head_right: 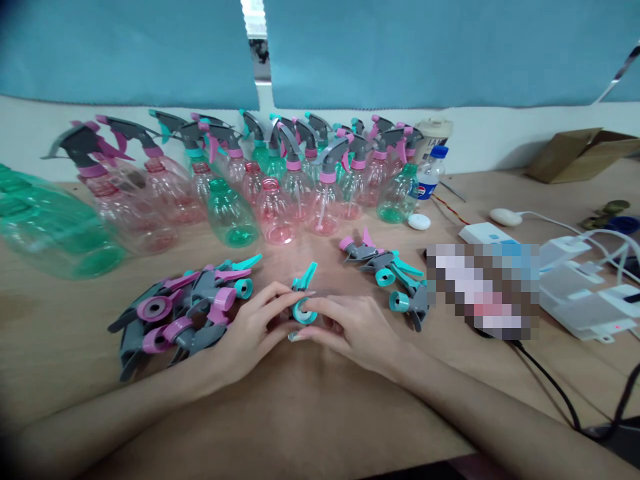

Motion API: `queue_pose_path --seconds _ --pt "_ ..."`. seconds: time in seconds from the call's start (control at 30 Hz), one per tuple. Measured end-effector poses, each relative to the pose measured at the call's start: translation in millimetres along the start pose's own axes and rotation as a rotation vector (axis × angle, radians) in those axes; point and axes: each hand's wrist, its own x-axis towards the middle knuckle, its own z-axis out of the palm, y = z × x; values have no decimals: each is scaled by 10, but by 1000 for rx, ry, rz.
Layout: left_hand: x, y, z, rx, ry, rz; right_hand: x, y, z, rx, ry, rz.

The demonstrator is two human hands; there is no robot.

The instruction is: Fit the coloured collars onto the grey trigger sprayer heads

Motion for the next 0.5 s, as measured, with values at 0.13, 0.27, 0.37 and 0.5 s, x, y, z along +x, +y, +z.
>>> queue_pose_path --seconds 0.13,0.27,0.37,0.5 --pt "10 14 -17 -2 6 -6 6 -20 -17 -130 40 -19" --pt "4 26 -25 27 14 17 13 -39 -21 -216 100 -35" --pt "-11 21 -10 53 44 50 9 -40 -9 -187 98 -29" --pt "-27 0 15 67 121 53 -15 -37 8 -33 31 19"
